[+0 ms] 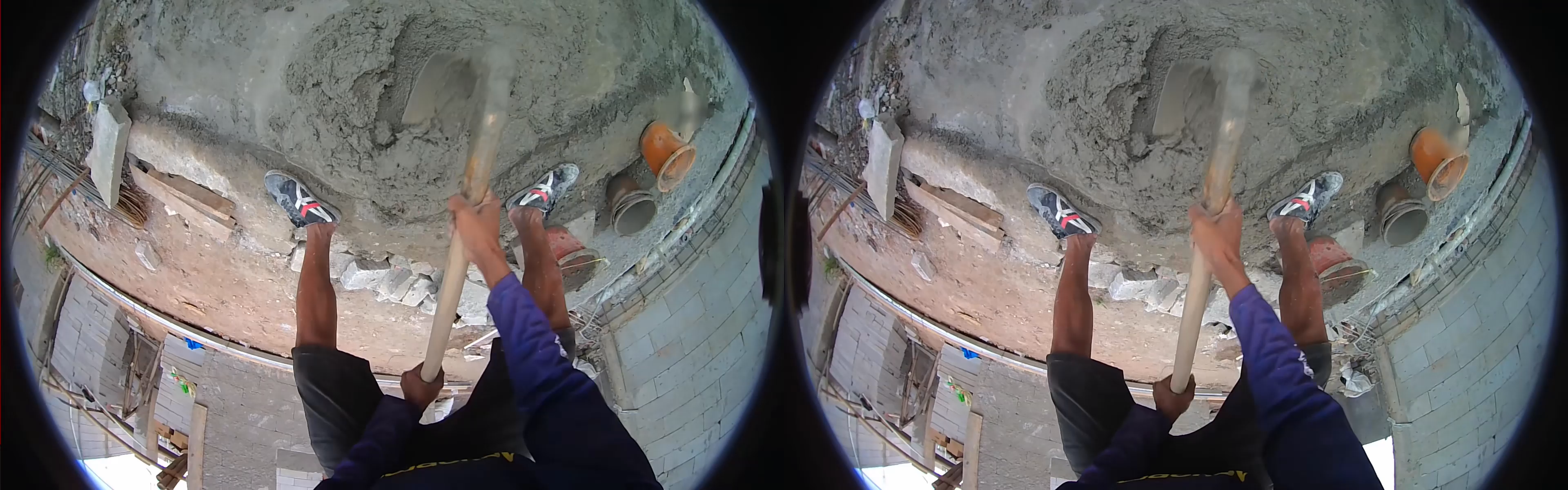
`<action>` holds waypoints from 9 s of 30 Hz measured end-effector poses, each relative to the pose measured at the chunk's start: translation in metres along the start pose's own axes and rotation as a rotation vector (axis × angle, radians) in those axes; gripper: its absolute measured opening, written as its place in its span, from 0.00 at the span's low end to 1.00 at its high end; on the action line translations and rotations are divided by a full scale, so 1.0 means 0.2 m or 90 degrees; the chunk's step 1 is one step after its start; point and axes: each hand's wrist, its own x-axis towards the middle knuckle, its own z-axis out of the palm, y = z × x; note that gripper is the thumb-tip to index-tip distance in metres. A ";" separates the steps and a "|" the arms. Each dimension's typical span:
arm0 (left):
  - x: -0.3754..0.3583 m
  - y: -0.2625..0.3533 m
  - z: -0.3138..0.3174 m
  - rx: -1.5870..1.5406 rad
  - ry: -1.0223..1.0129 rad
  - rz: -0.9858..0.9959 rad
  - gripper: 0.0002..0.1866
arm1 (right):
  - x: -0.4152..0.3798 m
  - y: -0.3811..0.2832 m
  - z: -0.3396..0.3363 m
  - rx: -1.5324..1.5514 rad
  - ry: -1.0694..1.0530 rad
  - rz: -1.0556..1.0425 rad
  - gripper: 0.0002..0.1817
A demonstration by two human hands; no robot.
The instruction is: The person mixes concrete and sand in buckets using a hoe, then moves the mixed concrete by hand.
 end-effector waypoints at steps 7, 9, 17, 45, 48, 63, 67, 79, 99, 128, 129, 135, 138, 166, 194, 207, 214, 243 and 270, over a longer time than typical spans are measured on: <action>0.88 0.74 -0.27 -0.220 0.009 0.203 0.15 | 0.67 -0.83 0.60 -0.122 -0.018 -0.263 0.08; 0.78 0.79 -0.27 -0.288 -0.083 0.088 0.16 | 0.82 -0.48 0.72 -0.281 -0.019 -0.263 0.13; -0.11 0.12 0.19 -0.161 -0.112 -0.114 0.19 | 0.28 0.39 0.11 -0.316 -0.099 0.041 0.18; -0.18 0.00 0.11 0.043 -0.088 -0.090 0.15 | 0.04 0.39 -0.03 -0.157 -0.040 0.075 0.14; 0.00 0.12 0.03 0.037 -0.118 0.035 0.14 | 0.07 -0.06 -0.21 -0.022 0.053 0.004 0.14; 0.93 0.48 -1.66 0.572 -0.043 0.406 0.18 | 0.19 0.33 0.47 0.497 0.193 0.205 0.13; 0.70 0.21 -1.84 0.532 -0.053 0.441 0.11 | -0.31 0.20 0.37 0.496 0.192 0.167 0.12; 0.13 0.71 -0.37 0.489 0.188 0.320 0.09 | 0.55 0.05 -0.27 0.281 0.066 0.256 0.08; 0.82 1.90 0.81 0.448 0.067 0.407 0.19 | 1.49 -0.91 -1.17 0.207 0.102 -0.007 0.23; 0.92 1.83 0.50 0.400 0.128 0.381 0.23 | 1.39 -1.02 -0.60 0.099 -0.034 -0.042 0.19; 0.82 1.70 0.47 0.407 0.122 0.384 0.21 | 1.36 -0.95 -0.62 0.145 -0.039 0.001 0.19; 0.51 1.09 0.32 0.427 0.146 0.373 0.11 | 0.97 -0.36 -0.60 0.308 -0.093 0.037 0.15; 0.31 0.76 0.26 0.461 0.123 0.356 0.08 | 0.56 -0.24 -0.66 0.327 -0.046 0.079 0.18; 0.33 0.97 -0.72 0.423 -0.079 0.371 0.10 | 0.43 -0.18 -0.31 0.419 0.098 0.169 0.07; -0.16 0.28 -0.04 0.197 -0.062 0.024 0.12 | -0.04 0.02 -0.39 0.146 -0.006 0.103 0.17; 0.54 1.75 0.18 0.084 -0.076 0.401 0.13 | 1.38 -1.02 -0.98 0.108 0.082 -0.095 0.05; -0.13 1.40 -0.11 0.332 0.014 0.271 0.18 | 0.45 -0.10 -0.49 0.293 -0.020 0.206 0.19; -0.05 2.01 0.04 0.425 0.192 0.202 0.11 | 1.51 0.90 -3.16 0.927 0.377 0.276 0.24; -0.08 2.00 -0.07 0.396 0.240 0.370 0.19 | 0.32 -0.89 -2.67 0.082 0.221 -0.180 0.27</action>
